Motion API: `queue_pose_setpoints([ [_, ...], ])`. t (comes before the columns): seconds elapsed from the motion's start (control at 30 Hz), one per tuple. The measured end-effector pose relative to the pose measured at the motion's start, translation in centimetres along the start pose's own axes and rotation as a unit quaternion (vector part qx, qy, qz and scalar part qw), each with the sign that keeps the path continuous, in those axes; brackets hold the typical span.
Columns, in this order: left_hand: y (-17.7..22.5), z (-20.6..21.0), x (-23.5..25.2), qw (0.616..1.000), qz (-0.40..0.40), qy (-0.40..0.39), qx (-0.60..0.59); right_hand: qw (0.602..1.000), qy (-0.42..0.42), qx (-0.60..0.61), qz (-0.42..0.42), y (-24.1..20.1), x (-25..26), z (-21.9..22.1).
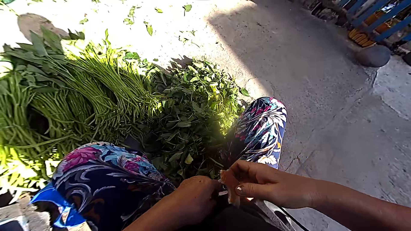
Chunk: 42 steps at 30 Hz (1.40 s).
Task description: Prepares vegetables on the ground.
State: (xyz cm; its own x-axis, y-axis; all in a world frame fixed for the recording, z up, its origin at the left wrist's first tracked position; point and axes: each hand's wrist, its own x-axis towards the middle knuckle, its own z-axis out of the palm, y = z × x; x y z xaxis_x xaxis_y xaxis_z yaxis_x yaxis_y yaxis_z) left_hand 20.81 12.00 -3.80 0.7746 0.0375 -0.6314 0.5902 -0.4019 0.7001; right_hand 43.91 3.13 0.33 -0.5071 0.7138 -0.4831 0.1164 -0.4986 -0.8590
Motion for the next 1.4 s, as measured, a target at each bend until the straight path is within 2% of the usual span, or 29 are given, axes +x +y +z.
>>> queue_pose_setpoints([
  [0.13, 0.5, -0.4, 0.5, 1.0, -0.019, 0.015, -0.003, 0.997, -0.014, -0.076, 0.005, 0.2, 0.1, 0.3],
  [0.23, 0.5, -0.3, 0.8, 0.999, 0.018, -0.006, -0.042, 0.997, -0.01, -0.08, -0.02, 0.1, -0.1, 0.2],
  [0.37, -0.3, -0.8, 1.3, 0.983, 0.045, 0.014, -0.176, 0.997, -0.002, -0.027, -0.069, 0.2, -0.3, 0.6],
  [0.47, -1.1, -1.1, 1.3, 0.969, 0.005, 0.033, -0.244, 0.998, -0.015, -0.015, -0.052, -0.2, -0.5, 0.5],
  [0.57, -0.6, -0.2, 0.9, 0.989, -0.026, 0.102, -0.107, 0.996, -0.023, -0.082, -0.023, -0.2, -0.6, 0.1],
  [0.67, 0.5, 0.6, 0.6, 0.984, 0.036, 0.173, 0.022, 0.993, -0.03, -0.107, -0.031, -0.8, -0.3, -0.1],
  [0.73, 1.5, 0.6, 0.4, 0.982, 0.06, 0.171, 0.052, 0.99, -0.023, -0.131, -0.036, -1.3, 0.0, -0.2],
  [0.8, 2.2, 1.0, 0.3, 0.982, 0.049, 0.159, 0.085, 0.988, -0.01, -0.151, -0.037, -1.9, 0.2, -0.2],
  [0.93, 3.2, 1.6, 0.5, 0.984, -0.018, 0.124, 0.125, 0.987, -0.009, -0.161, -0.025, -2.5, 0.4, -0.1],
  [1.0, 2.8, 0.8, 0.7, 0.992, -0.018, 0.092, 0.085, 0.982, -0.026, -0.186, -0.029, -2.4, 0.3, 0.0],
  [1.07, 1.5, -0.1, 0.9, 0.995, 0.002, 0.101, 0.014, 0.968, -0.032, -0.246, -0.042, -2.0, 0.2, 0.2],
  [1.17, -0.2, -1.3, 0.4, 0.985, 0.043, 0.12, -0.117, 0.921, -0.012, -0.375, -0.107, -1.4, 0.4, 0.8],
  [1.23, -0.5, -1.9, -0.1, 0.976, 0.06, 0.125, -0.17, 0.861, 0.019, -0.481, -0.161, -0.9, 0.9, 1.5],
  [1.3, -0.2, -2.3, -0.5, 0.972, 0.066, 0.151, -0.167, 0.766, 0.053, -0.6, -0.225, -0.4, 1.9, 2.4],
  [1.4, 1.1, -2.5, -0.8, 0.965, 0.072, 0.222, -0.122, 0.621, 0.125, -0.723, -0.276, 0.4, 3.8, 3.6],
])
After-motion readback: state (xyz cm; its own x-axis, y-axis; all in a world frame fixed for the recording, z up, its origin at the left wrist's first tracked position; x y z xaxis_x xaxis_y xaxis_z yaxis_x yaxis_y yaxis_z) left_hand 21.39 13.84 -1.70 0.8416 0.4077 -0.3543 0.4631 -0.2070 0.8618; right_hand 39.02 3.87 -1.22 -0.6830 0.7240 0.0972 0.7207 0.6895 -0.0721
